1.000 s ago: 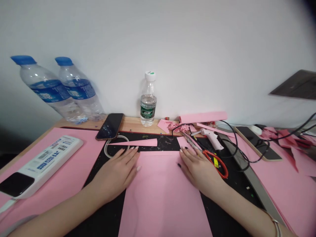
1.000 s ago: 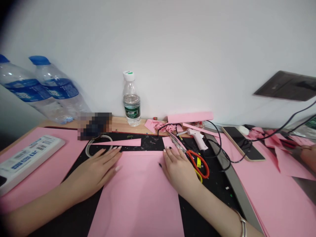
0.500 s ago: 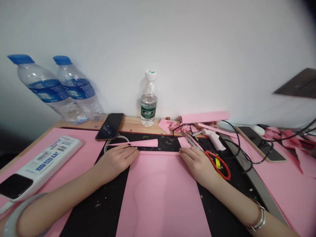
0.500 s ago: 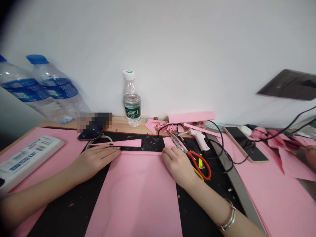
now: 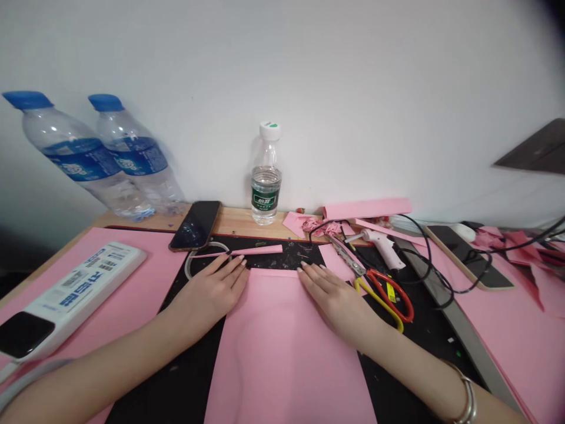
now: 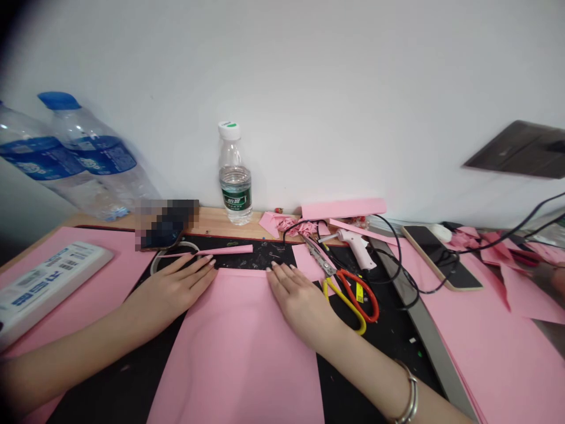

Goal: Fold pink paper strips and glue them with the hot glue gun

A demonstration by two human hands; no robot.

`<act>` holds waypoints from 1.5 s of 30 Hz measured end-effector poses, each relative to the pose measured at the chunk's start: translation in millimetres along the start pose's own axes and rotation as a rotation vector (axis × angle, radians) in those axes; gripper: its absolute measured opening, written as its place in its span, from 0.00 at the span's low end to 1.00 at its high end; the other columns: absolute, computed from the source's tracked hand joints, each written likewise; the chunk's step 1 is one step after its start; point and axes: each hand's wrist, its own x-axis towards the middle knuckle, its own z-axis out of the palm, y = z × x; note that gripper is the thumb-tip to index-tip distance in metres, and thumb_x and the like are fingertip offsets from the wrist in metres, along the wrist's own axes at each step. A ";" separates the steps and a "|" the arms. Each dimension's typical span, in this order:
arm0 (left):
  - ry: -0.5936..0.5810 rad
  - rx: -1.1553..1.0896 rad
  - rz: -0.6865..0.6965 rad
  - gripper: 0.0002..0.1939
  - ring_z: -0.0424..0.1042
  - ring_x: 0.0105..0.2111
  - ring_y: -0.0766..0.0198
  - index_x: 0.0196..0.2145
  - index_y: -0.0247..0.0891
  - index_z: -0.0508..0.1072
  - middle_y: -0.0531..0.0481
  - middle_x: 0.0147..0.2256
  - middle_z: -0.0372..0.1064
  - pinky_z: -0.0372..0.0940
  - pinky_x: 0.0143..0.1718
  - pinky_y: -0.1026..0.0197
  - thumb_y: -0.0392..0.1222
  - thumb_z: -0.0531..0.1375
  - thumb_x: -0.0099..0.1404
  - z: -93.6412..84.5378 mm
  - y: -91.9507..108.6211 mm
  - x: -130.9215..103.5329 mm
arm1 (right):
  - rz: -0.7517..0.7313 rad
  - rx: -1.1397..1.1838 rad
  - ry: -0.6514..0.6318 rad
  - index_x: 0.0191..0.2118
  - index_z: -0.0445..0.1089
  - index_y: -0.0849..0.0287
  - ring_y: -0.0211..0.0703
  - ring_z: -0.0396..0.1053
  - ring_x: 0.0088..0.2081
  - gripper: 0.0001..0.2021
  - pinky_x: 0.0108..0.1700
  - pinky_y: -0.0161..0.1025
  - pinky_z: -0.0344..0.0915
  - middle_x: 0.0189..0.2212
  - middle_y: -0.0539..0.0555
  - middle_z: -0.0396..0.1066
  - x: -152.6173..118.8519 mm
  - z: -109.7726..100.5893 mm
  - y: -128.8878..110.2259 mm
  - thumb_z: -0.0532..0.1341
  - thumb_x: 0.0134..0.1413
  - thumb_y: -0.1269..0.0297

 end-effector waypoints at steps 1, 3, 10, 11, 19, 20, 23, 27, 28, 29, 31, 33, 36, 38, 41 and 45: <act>-0.035 -0.019 -0.030 0.21 0.71 0.48 0.49 0.44 0.24 0.74 0.33 0.46 0.73 0.60 0.51 0.46 0.24 0.45 0.62 -4.1 2.6 1.4 | 0.006 0.054 -0.032 0.58 0.61 0.72 0.54 0.60 0.58 0.22 0.58 0.51 0.62 0.58 0.67 0.61 3.1 -1.3 -3.7 0.49 0.59 0.76; -0.081 -0.082 -0.115 0.20 0.69 0.50 0.45 0.46 0.21 0.73 0.29 0.47 0.71 0.57 0.53 0.43 0.31 0.47 0.63 -12.2 10.3 5.7 | 0.042 0.156 -0.066 0.61 0.57 0.71 0.53 0.56 0.61 0.23 0.61 0.52 0.57 0.60 0.67 0.57 9.9 -3.6 -11.0 0.51 0.61 0.70; -0.083 -0.279 -0.203 0.23 0.64 0.55 0.45 0.53 0.21 0.68 0.31 0.54 0.65 0.54 0.57 0.44 0.36 0.46 0.65 -14.1 47.3 26.8 | 0.116 0.232 -0.103 0.62 0.54 0.76 0.57 0.49 0.63 0.29 0.64 0.52 0.50 0.62 0.71 0.52 26.5 1.5 -29.6 0.51 0.62 0.59; -0.079 -0.300 -0.196 0.24 0.63 0.56 0.46 0.53 0.20 0.67 0.31 0.54 0.64 0.55 0.57 0.45 0.36 0.47 0.64 -11.4 51.0 27.8 | 0.117 0.232 -0.102 0.62 0.54 0.76 0.57 0.49 0.63 0.29 0.64 0.52 0.49 0.62 0.71 0.51 27.0 2.8 -30.7 0.51 0.62 0.59; -0.022 -0.310 -0.203 0.22 0.63 0.56 0.48 0.56 0.23 0.63 0.32 0.56 0.62 0.59 0.54 0.45 0.36 0.47 0.68 1.0 45.4 18.1 | 0.122 0.254 -0.101 0.63 0.52 0.75 0.55 0.46 0.65 0.30 0.64 0.52 0.48 0.64 0.70 0.47 24.6 5.0 -31.5 0.50 0.62 0.58; 0.001 -0.293 -0.191 0.20 0.65 0.54 0.49 0.54 0.25 0.65 0.33 0.55 0.65 0.60 0.53 0.45 0.35 0.47 0.69 1.7 39.4 16.7 | 0.125 0.252 -0.095 0.63 0.52 0.75 0.55 0.46 0.65 0.30 0.64 0.52 0.48 0.64 0.70 0.48 24.6 5.3 -31.7 0.50 0.63 0.58; 0.083 -0.232 -0.082 0.18 0.73 0.46 0.54 0.46 0.28 0.72 0.37 0.46 0.74 0.62 0.52 0.47 0.31 0.44 0.70 3.8 17.0 12.5 | 0.130 0.244 -0.087 0.63 0.52 0.75 0.55 0.46 0.64 0.30 0.63 0.53 0.50 0.63 0.70 0.48 24.7 6.1 -32.6 0.50 0.63 0.57; 0.158 -0.194 0.027 0.20 0.74 0.44 0.60 0.45 0.31 0.72 0.41 0.43 0.75 0.64 0.52 0.54 0.24 0.43 0.68 10.7 -6.0 5.5 | 0.128 0.241 -0.095 0.63 0.51 0.76 0.56 0.46 0.64 0.30 0.64 0.52 0.49 0.63 0.70 0.48 25.2 6.0 -33.1 0.49 0.63 0.56; 0.181 -0.196 0.042 0.19 0.73 0.44 0.60 0.45 0.31 0.72 0.42 0.43 0.75 0.63 0.52 0.55 0.24 0.44 0.68 13.6 -8.6 3.7 | 0.129 0.242 -0.095 0.63 0.51 0.76 0.56 0.46 0.64 0.30 0.64 0.52 0.49 0.64 0.70 0.48 25.2 5.9 -33.2 0.49 0.63 0.56; 0.198 -0.200 0.056 0.19 0.73 0.45 0.60 0.46 0.32 0.72 0.41 0.43 0.75 0.63 0.53 0.54 0.24 0.44 0.68 16.6 -10.1 2.2 | 0.130 0.242 -0.095 0.63 0.51 0.76 0.56 0.46 0.64 0.30 0.64 0.52 0.49 0.64 0.70 0.48 25.3 5.8 -33.3 0.49 0.64 0.56; 0.230 -0.209 0.083 0.19 0.72 0.46 0.60 0.47 0.32 0.71 0.41 0.44 0.75 0.63 0.53 0.55 0.23 0.45 0.67 22.0 -11.1 -0.3 | 0.132 0.240 -0.092 0.63 0.51 0.75 0.56 0.46 0.65 0.30 0.64 0.52 0.48 0.64 0.70 0.47 25.2 5.8 -33.6 0.48 0.64 0.56; 0.260 -0.210 0.095 0.19 0.72 0.46 0.60 0.47 0.32 0.71 0.42 0.44 0.75 0.63 0.53 0.56 0.23 0.46 0.67 24.9 -11.2 -1.4 | 0.134 0.237 -0.089 0.63 0.51 0.75 0.56 0.45 0.65 0.30 0.64 0.53 0.48 0.64 0.69 0.47 24.9 5.6 -34.0 0.48 0.64 0.56; 0.283 -0.178 0.102 0.18 0.73 0.45 0.60 0.45 0.31 0.72 0.42 0.43 0.75 0.65 0.51 0.57 0.24 0.46 0.68 23.4 -11.6 -0.7 | 0.137 0.240 -0.092 0.64 0.50 0.73 0.56 0.45 0.65 0.30 0.64 0.52 0.47 0.65 0.67 0.46 24.4 5.1 -34.3 0.48 0.64 0.57; 0.257 -0.142 0.106 0.18 0.73 0.44 0.61 0.44 0.31 0.73 0.43 0.43 0.76 0.66 0.51 0.57 0.24 0.46 0.68 20.8 -12.1 0.7 | 0.138 0.245 -0.094 0.64 0.49 0.71 0.55 0.45 0.65 0.29 0.64 0.52 0.47 0.65 0.65 0.46 24.1 4.6 -34.2 0.48 0.64 0.57; 0.211 -0.135 0.108 0.20 0.74 0.44 0.61 0.44 0.32 0.73 0.44 0.43 0.76 0.66 0.51 0.57 0.25 0.44 0.69 18.9 -11.7 2.9 | 0.134 0.255 -0.092 0.65 0.50 0.66 0.55 0.45 0.65 0.28 0.64 0.53 0.47 0.65 0.61 0.47 23.6 4.2 -34.0 0.49 0.64 0.58; 0.113 -0.204 0.049 0.22 0.73 0.46 0.59 0.46 0.31 0.73 0.39 0.44 0.75 0.64 0.52 0.53 0.24 0.42 0.67 16.5 -7.5 3.7 | 0.124 0.259 -0.080 0.64 0.51 0.65 0.55 0.46 0.65 0.27 0.64 0.54 0.48 0.65 0.59 0.50 23.5 4.4 -34.1 0.49 0.64 0.58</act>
